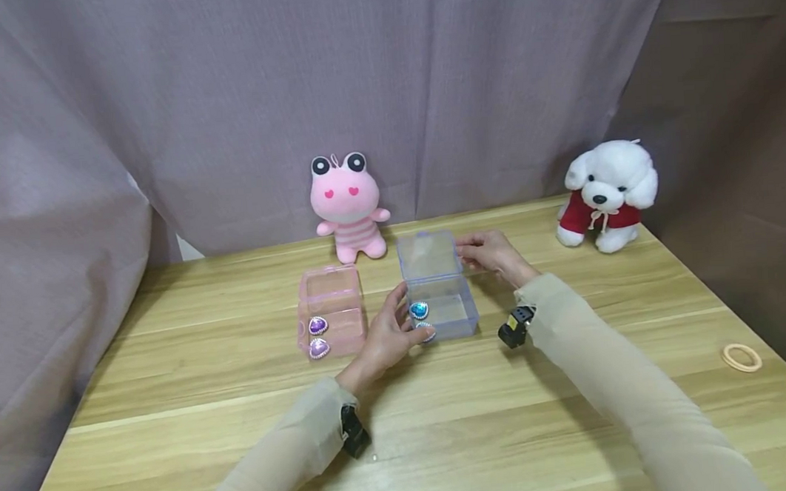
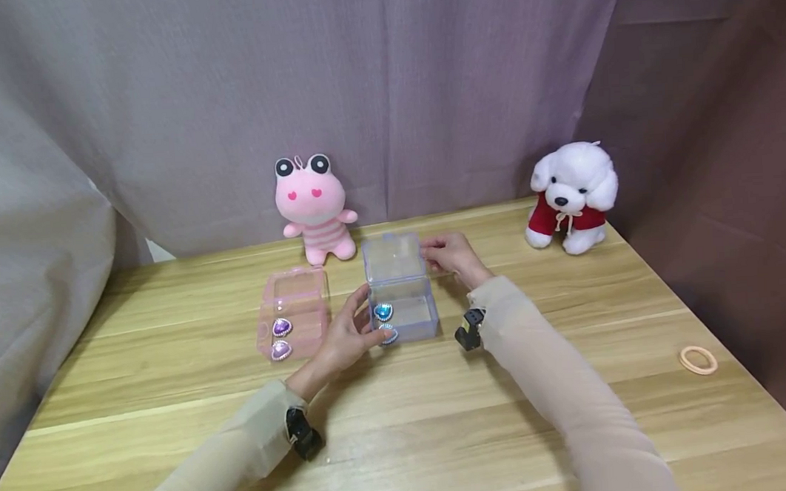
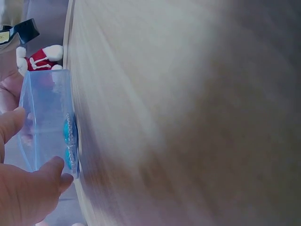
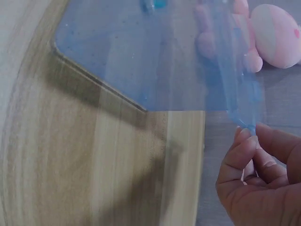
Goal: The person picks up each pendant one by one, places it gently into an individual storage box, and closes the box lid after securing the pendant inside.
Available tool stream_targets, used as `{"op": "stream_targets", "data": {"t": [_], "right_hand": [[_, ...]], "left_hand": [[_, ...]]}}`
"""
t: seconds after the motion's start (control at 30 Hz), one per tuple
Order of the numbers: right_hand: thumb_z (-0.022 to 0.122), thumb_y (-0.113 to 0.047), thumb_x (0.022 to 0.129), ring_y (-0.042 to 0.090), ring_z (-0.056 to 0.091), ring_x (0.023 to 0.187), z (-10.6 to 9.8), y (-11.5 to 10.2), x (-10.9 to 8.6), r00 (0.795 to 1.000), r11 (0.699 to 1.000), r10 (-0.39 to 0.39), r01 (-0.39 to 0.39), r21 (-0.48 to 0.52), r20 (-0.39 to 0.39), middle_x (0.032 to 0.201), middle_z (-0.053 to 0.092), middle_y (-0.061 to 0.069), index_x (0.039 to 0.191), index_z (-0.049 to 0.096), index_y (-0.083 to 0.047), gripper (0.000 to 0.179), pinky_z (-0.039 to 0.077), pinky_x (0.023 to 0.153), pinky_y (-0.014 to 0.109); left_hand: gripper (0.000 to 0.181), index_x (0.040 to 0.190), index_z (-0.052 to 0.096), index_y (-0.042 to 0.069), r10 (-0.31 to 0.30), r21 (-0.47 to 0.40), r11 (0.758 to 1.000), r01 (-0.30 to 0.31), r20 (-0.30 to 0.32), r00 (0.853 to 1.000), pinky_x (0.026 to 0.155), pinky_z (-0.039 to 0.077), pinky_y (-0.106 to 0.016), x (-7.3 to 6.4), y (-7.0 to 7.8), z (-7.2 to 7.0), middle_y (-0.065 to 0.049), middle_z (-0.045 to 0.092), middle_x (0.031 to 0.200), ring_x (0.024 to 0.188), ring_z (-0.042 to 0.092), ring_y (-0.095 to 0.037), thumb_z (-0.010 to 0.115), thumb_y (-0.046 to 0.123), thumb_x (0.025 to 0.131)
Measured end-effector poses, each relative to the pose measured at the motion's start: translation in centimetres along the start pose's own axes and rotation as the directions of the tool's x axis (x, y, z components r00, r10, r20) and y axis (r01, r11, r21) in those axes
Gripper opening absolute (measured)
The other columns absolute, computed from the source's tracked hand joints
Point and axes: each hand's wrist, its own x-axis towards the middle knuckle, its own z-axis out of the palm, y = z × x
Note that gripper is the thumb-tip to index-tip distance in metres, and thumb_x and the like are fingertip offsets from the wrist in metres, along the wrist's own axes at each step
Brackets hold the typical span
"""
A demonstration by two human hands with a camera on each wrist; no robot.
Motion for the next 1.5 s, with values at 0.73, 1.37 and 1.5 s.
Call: {"op": "stream_targets", "data": {"t": [0.73,1.37,1.5], "right_hand": [[0.055,0.003,0.091,0.001,0.059,0.073,-0.1,1.7,-6.5,0.939,0.937,-0.343,0.344,-0.061,0.022,0.089,0.066,0.015,0.111,0.055,0.015,0.023,0.057,0.065,0.02],[0.061,-0.009,0.091,0.039,0.057,0.112,1.5,4.2,-9.4,0.919,0.894,-0.392,0.391,-0.22,0.041,0.129,0.052,0.03,0.13,0.046,0.013,0.047,0.051,0.094,0.032],[0.06,-0.009,0.092,0.039,0.054,0.116,1.6,4.7,-9.3,0.927,0.907,-0.371,0.375,-0.191,0.059,0.129,0.05,0.031,0.132,0.044,0.014,0.049,0.051,0.094,0.03]], "left_hand": [[0.091,0.149,0.017,0.004,-0.013,-0.018,1.0,0.013,-0.003,1.0,0.11,0.036,-0.039,-0.2,0.2,0.1,-0.02,0.026,0.152,0.137,0.032,-0.032,0.069,-0.011,0.076],[0.09,0.148,0.018,-0.001,0.014,0.02,1.0,-0.013,-0.045,0.999,0.103,0.044,-0.034,-0.5,0.1,0.2,-0.02,0.027,0.151,0.133,0.038,-0.034,0.071,-0.009,0.075],[0.089,0.147,0.02,-0.003,0.047,0.051,0.998,-0.044,-0.057,0.997,0.1,0.046,-0.036,-0.6,0.1,0.2,-0.024,0.031,0.148,0.13,0.041,-0.037,0.071,-0.009,0.075]]}}
